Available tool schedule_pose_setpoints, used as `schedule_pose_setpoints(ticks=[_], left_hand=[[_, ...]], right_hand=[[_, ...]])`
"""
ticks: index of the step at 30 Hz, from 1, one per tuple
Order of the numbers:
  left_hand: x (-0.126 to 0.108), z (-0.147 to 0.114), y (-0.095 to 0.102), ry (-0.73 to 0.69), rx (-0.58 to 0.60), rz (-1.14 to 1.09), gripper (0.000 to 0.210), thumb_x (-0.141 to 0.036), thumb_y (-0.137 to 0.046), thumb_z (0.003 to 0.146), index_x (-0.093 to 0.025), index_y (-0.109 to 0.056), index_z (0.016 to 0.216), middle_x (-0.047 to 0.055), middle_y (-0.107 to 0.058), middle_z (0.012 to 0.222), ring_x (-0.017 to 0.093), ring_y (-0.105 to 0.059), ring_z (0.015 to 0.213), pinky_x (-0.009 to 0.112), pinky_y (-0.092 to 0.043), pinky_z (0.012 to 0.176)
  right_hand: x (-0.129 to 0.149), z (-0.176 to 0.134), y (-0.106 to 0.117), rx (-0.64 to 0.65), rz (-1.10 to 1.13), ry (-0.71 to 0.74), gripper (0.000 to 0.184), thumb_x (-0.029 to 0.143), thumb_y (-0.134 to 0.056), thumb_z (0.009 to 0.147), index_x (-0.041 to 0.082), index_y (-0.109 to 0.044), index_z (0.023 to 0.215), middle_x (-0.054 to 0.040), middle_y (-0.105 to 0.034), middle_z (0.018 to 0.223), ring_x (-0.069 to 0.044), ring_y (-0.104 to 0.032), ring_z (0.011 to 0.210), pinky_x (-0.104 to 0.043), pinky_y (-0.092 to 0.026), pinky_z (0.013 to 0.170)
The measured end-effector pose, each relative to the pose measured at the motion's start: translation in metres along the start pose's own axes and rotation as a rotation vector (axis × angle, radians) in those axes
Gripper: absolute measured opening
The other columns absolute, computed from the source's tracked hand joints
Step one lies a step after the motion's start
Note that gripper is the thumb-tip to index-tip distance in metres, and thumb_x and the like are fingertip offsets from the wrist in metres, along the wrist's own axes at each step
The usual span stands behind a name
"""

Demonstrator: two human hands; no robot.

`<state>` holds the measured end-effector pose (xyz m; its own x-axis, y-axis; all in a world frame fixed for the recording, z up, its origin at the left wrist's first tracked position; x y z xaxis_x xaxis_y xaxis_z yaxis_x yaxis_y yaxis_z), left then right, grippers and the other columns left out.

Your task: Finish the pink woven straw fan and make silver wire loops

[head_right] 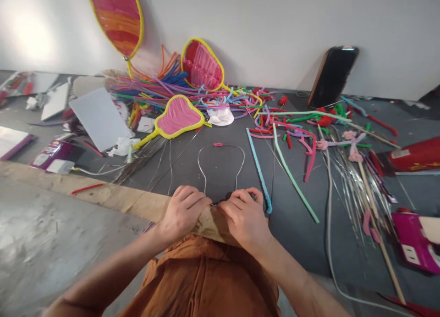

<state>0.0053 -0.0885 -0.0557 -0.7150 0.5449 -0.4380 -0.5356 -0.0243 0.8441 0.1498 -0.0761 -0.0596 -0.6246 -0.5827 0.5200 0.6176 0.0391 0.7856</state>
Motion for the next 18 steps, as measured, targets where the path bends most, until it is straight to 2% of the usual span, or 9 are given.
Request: schedule_pose_setpoints(ticks=[2, 3, 5, 7, 10, 12, 14, 16, 18], left_hand=[[0.012, -0.006, 0.002, 0.267, -0.067, -0.244, 0.014, -0.021, -0.047, 0.087, -0.02, -0.061, 0.089, 0.004, -0.065, 0.083, 0.016, -0.056, 0.077, 0.031, -0.042, 0.072], [0.02, -0.011, 0.001, 0.456, -0.109, -0.4, 0.011, -0.024, -0.049, 0.086, -0.02, -0.059, 0.089, 0.003, -0.064, 0.08, 0.015, -0.057, 0.074, 0.029, -0.044, 0.069], [0.027, -0.02, -0.009, 0.775, -0.146, -0.795, 0.017, -0.029, -0.053, 0.084, -0.02, -0.055, 0.098, 0.002, -0.062, 0.082, 0.012, -0.058, 0.067, 0.026, -0.047, 0.061], [0.02, -0.022, -0.022, 0.925, -0.112, -1.152, 0.028, -0.034, -0.058, 0.081, -0.019, -0.055, 0.104, 0.004, -0.063, 0.088, 0.012, -0.059, 0.067, 0.026, -0.05, 0.059], [0.01, -0.015, -0.031, 0.989, -0.124, -1.416, 0.026, -0.037, -0.067, 0.073, -0.014, -0.062, 0.084, 0.006, -0.064, 0.082, 0.012, -0.059, 0.067, 0.024, -0.051, 0.059], [0.009, -0.012, -0.03, 1.005, -0.198, -1.493, 0.026, -0.036, -0.072, 0.069, -0.013, -0.062, 0.071, 0.004, -0.063, 0.073, 0.011, -0.058, 0.063, 0.023, -0.05, 0.058], [0.009, -0.01, -0.027, 1.01, -0.288, -1.541, 0.026, -0.034, -0.075, 0.065, -0.013, -0.062, 0.068, 0.003, -0.063, 0.069, 0.01, -0.058, 0.06, 0.023, -0.05, 0.058], [0.01, -0.009, -0.024, 0.992, -0.351, -1.571, 0.024, -0.032, -0.076, 0.065, -0.013, -0.061, 0.068, 0.001, -0.064, 0.069, 0.009, -0.058, 0.058, 0.022, -0.05, 0.058], [0.007, -0.005, -0.022, 0.958, -0.355, -1.599, 0.022, -0.031, -0.076, 0.066, -0.014, -0.061, 0.068, 0.001, -0.064, 0.07, 0.009, -0.058, 0.059, 0.022, -0.049, 0.059]], right_hand=[[0.0, 0.001, 0.005, -0.043, 0.015, -0.011, 0.017, 0.013, -0.053, 0.085, 0.022, -0.067, 0.084, 0.0008, -0.07, 0.071, -0.016, -0.057, 0.08, -0.037, -0.027, 0.086], [0.0, 0.001, 0.008, -0.072, 0.018, -0.016, 0.017, 0.013, -0.053, 0.085, 0.022, -0.067, 0.084, 0.0008, -0.07, 0.071, -0.016, -0.057, 0.08, -0.037, -0.028, 0.086], [0.003, 0.002, 0.013, -0.125, 0.017, -0.013, 0.015, 0.013, -0.054, 0.085, 0.022, -0.067, 0.084, 0.0013, -0.07, 0.071, -0.015, -0.058, 0.079, -0.038, -0.029, 0.086], [0.008, 0.002, 0.015, -0.155, 0.005, -0.003, 0.014, 0.014, -0.056, 0.084, 0.023, -0.066, 0.084, 0.002, -0.07, 0.071, -0.016, -0.058, 0.079, -0.039, -0.028, 0.088], [0.013, -0.001, 0.014, -0.182, 0.004, 0.006, 0.014, 0.014, -0.059, 0.083, 0.026, -0.067, 0.085, 0.0031, -0.07, 0.071, -0.016, -0.058, 0.08, -0.041, -0.027, 0.091], [0.011, -0.006, 0.016, -0.229, 0.103, -0.036, 0.015, 0.016, -0.063, 0.08, 0.027, -0.067, 0.09, 0.0002, -0.07, 0.082, -0.018, -0.058, 0.086, -0.041, -0.032, 0.09], [0.0, -0.016, 0.019, -0.35, 0.335, -0.207, 0.021, 0.02, -0.067, 0.076, 0.027, -0.065, 0.097, -0.0042, -0.067, 0.096, -0.02, -0.057, 0.092, -0.037, -0.041, 0.083], [-0.015, -0.029, 0.011, -0.424, 0.712, -0.483, 0.028, 0.025, -0.07, 0.074, 0.025, -0.062, 0.101, -0.0056, -0.064, 0.097, -0.017, -0.057, 0.084, -0.031, -0.047, 0.069], [-0.018, -0.038, -0.011, -0.353, 1.167, -0.725, 0.031, 0.029, -0.072, 0.073, 0.023, -0.062, 0.101, -0.0035, -0.063, 0.087, -0.012, -0.055, 0.066, -0.024, -0.046, 0.054]])
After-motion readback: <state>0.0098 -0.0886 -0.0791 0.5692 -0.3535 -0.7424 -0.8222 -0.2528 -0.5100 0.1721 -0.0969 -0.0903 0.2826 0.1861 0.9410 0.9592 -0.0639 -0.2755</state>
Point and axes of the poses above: each hand's wrist, its own z-axis towards the middle knuckle, its own y-axis out of the back of the hand, x = y × z, the point moved 6 cm from there along z, towards the middle knuckle
